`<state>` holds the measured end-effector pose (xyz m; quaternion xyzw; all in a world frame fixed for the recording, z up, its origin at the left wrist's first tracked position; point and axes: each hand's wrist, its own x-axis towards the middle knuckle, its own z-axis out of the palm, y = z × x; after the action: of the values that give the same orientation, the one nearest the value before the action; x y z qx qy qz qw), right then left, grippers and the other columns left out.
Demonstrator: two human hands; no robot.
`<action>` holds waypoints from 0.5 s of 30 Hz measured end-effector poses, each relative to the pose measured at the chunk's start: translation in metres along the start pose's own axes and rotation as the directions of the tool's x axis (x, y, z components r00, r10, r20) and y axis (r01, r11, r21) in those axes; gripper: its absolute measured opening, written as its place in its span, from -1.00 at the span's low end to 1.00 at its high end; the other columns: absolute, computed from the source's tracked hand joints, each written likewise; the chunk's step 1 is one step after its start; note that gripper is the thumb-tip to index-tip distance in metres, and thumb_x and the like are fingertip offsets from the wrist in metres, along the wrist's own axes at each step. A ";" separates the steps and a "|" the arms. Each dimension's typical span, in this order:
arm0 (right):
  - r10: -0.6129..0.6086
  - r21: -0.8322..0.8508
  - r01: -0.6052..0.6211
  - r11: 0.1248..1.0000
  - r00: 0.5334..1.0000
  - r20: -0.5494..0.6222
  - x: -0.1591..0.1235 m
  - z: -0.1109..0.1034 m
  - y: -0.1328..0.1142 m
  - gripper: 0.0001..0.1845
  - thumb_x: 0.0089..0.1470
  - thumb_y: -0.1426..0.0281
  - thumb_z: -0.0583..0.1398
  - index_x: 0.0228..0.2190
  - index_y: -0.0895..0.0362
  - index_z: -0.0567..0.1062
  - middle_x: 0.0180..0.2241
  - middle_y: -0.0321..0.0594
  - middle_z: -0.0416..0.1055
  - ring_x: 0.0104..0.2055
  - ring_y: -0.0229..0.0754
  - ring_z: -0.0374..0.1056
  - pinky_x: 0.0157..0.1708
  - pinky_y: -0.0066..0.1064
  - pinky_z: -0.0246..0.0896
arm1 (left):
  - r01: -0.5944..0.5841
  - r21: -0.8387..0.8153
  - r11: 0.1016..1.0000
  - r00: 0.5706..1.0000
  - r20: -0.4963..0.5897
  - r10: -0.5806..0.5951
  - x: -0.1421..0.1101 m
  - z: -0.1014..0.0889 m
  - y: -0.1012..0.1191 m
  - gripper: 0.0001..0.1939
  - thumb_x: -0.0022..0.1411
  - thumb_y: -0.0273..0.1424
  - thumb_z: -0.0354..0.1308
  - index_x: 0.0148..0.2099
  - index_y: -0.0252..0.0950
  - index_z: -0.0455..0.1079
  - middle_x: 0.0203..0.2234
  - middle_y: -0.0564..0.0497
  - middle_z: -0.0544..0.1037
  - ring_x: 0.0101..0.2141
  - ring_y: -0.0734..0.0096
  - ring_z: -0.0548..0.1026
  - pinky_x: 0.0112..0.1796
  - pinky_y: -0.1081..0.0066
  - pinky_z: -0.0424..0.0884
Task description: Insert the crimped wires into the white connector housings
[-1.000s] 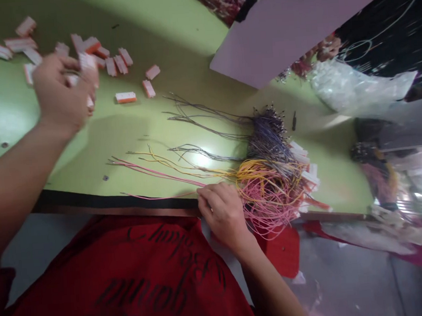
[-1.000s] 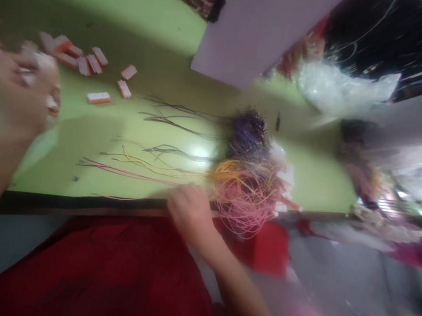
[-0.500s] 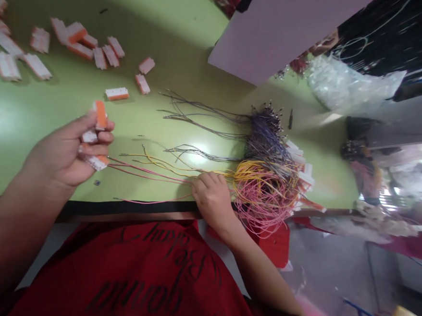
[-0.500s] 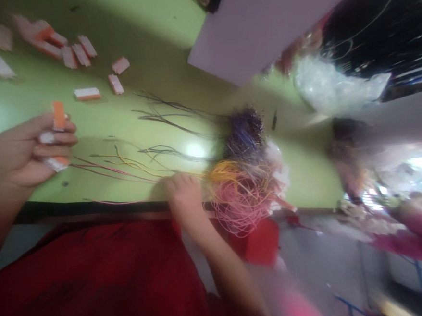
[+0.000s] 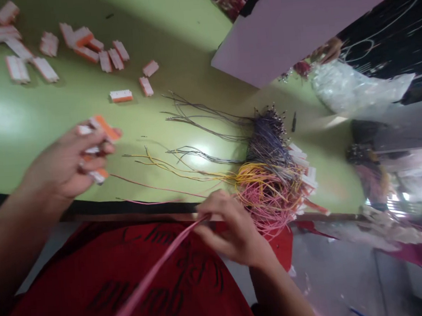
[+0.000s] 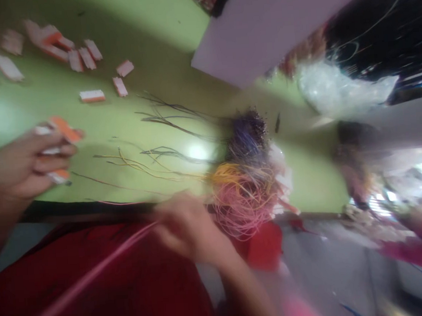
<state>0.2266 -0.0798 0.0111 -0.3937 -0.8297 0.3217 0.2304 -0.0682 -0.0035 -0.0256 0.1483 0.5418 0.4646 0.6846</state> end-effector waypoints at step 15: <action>0.513 0.288 -0.442 0.850 0.817 -0.262 0.043 0.027 0.023 -0.90 0.11 0.44 0.19 -0.43 0.09 0.51 -0.51 -0.35 0.46 -0.50 -0.32 0.31 -0.46 -0.45 0.23 | 0.049 0.160 0.986 0.954 0.286 -0.093 -0.010 0.043 -0.052 -0.83 0.07 -0.41 0.31 -0.31 -0.31 0.38 -0.14 -0.08 0.62 -0.78 0.82 0.14 -0.78 0.61 0.06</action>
<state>0.1959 -0.0436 -0.0182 -0.6109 -0.6136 0.3863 0.3179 -0.0059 -0.0255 -0.0406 0.2472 0.4734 0.3702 0.7601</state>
